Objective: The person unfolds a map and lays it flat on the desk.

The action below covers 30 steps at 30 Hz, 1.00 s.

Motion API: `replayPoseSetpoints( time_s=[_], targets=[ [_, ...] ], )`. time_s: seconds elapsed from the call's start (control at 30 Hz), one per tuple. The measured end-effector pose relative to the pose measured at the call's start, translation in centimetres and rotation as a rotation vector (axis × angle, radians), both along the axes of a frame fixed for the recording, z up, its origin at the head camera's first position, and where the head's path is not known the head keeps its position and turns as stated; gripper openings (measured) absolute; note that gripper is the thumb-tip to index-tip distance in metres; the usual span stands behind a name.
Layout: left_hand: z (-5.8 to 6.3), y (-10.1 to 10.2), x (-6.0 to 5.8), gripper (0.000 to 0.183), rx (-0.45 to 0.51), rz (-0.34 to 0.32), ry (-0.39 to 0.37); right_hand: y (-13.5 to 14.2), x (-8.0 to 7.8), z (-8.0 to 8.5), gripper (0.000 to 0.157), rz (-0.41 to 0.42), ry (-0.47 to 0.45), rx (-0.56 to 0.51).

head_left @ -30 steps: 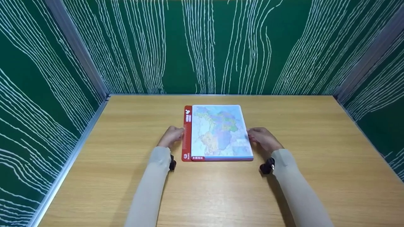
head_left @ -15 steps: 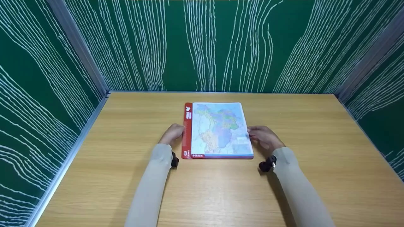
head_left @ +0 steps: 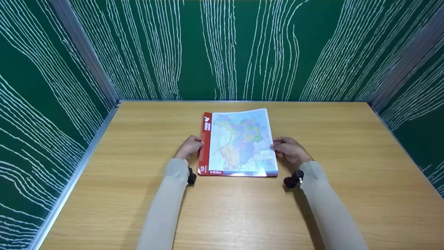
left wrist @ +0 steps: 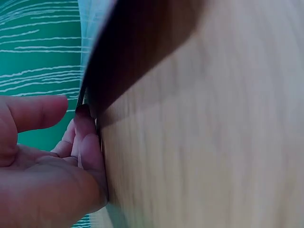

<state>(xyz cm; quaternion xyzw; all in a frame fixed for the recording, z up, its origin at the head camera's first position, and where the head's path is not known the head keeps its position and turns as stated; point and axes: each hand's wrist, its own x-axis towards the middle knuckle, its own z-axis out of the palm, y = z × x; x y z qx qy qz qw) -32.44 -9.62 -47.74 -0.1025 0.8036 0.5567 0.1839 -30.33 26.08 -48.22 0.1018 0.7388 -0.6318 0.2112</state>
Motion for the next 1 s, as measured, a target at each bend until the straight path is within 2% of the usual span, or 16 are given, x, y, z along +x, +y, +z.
replayPoseSetpoints(
  time_s=[0.13,0.27,0.37,0.6,1.0],
  targets=[
    [0.0,-0.2,0.0,0.031,0.015,-0.027,0.010,-0.3,-0.2,0.1,0.045,0.003,-0.021,0.026],
    [-0.2,-0.3,0.0,0.029,0.041,-0.024,0.010,-0.4,-0.4,0.1,0.040,0.014,-0.031,0.052],
    [-0.3,-0.2,0.0,0.028,0.056,-0.012,0.015,-0.3,-0.4,0.0,0.038,0.035,0.000,0.073],
    [-0.3,0.0,0.2,0.029,0.077,-0.030,0.039,-0.4,0.0,-0.6,0.026,0.057,0.117,0.183],
    [-0.3,-0.7,0.1,0.026,0.042,-0.008,0.074,-0.8,-0.3,-0.9,0.020,0.000,0.105,0.163]
  ],
)
